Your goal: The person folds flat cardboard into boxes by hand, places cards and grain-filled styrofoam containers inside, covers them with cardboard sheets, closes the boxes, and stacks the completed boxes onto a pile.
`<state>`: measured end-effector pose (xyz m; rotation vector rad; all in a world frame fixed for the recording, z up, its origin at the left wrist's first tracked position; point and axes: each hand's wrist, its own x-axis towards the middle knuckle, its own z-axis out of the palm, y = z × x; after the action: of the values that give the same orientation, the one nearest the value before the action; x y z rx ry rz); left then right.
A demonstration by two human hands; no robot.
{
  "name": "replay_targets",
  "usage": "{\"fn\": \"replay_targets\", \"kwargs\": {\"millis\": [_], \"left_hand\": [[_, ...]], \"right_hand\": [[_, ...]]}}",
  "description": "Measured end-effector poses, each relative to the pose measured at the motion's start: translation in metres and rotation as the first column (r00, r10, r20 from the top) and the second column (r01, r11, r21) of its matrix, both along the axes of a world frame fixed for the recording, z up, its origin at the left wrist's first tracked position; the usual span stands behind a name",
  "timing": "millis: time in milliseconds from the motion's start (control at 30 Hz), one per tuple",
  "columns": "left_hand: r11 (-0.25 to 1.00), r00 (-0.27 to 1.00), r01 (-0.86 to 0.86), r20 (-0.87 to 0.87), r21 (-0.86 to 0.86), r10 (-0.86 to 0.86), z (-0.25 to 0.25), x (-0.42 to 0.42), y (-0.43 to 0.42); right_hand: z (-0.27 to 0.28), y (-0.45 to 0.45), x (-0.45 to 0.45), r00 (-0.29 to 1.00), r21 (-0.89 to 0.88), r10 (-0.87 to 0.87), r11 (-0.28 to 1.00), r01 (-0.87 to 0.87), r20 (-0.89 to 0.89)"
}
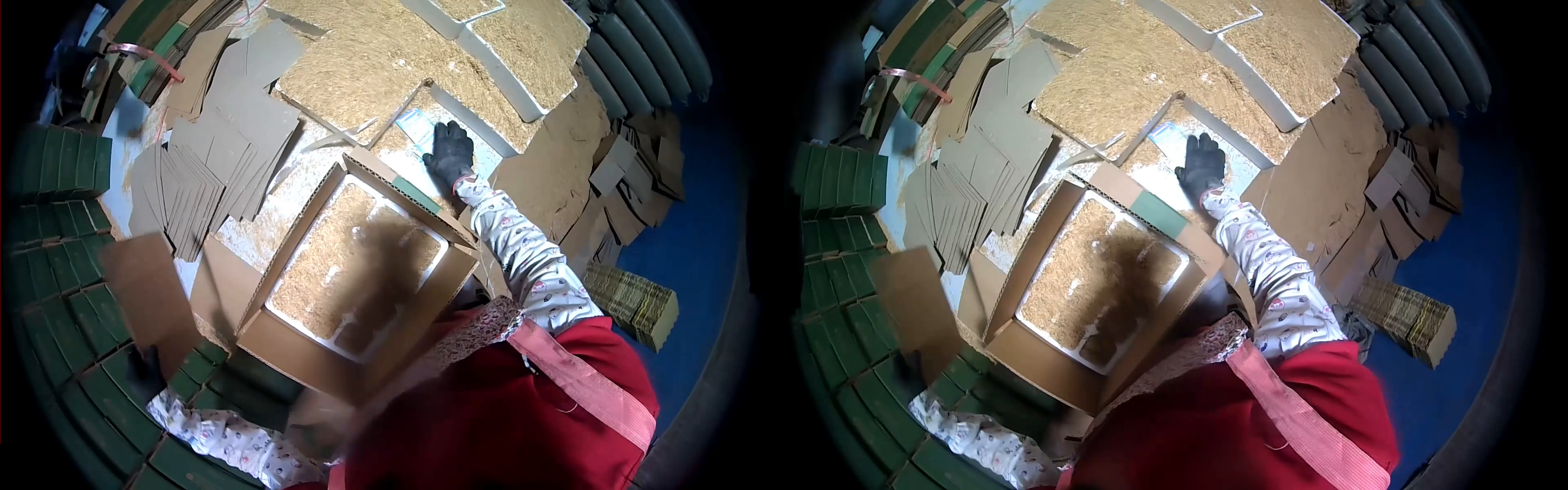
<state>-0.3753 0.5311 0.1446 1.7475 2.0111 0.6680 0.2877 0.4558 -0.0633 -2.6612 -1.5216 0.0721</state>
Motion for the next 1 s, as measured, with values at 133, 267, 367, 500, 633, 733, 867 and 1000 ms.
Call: {"fn": "replay_targets", "kwargs": {"millis": [133, 267, 367, 500, 633, 733, 867, 1000], "left_hand": [[0.671, 0.746, 0.582, -0.630, 0.460, -0.216, 0.072, 0.167, -0.076], [0.382, 0.280, 0.920, -0.836, 0.092, -0.473, 0.064, 0.280, -0.127], [0.327, 0.236, 0.944, -0.765, 0.036, -0.599, 0.036, 0.303, -0.140], [0.308, 0.171, 0.944, -0.632, -0.113, -0.756, 0.018, 0.309, -0.151], [0.328, 0.127, 0.914, -0.603, -0.237, -0.788, 0.013, 0.328, -0.168], [0.316, 0.107, 0.868, -0.477, -0.383, -0.872, -0.015, 0.330, -0.176], [0.349, 0.242, 0.801, -0.270, -0.487, -0.932, -0.017, 0.330, -0.168], [0.329, 0.342, 0.746, -0.092, -0.579, -0.935, 0.003, 0.330, -0.158]], "right_hand": [[-0.033, -0.013, 0.003, 0.974, -0.054, 0.228, 0.972, -0.228, 0.007], [-0.044, -0.014, 0.018, 0.959, -0.028, 0.254, 0.965, -0.259, -0.127], [-0.039, -0.018, 0.045, 0.790, 0.221, 0.373, 0.927, -0.302, -0.486], [-0.047, -0.015, 0.055, 0.756, 0.238, 0.425, 0.905, -0.351, -0.498], [-0.048, -0.017, 0.046, 0.805, 0.174, 0.429, 0.903, -0.392, -0.409], [-0.060, -0.018, 0.051, 0.800, 0.312, 0.492, 0.863, -0.398, -0.343], [-0.083, -0.016, 0.064, 0.759, 0.410, 0.587, 0.789, -0.457, -0.281], [-0.011, -0.012, 0.038, 0.795, 0.220, 0.394, 0.919, -0.328, -0.461]]}}
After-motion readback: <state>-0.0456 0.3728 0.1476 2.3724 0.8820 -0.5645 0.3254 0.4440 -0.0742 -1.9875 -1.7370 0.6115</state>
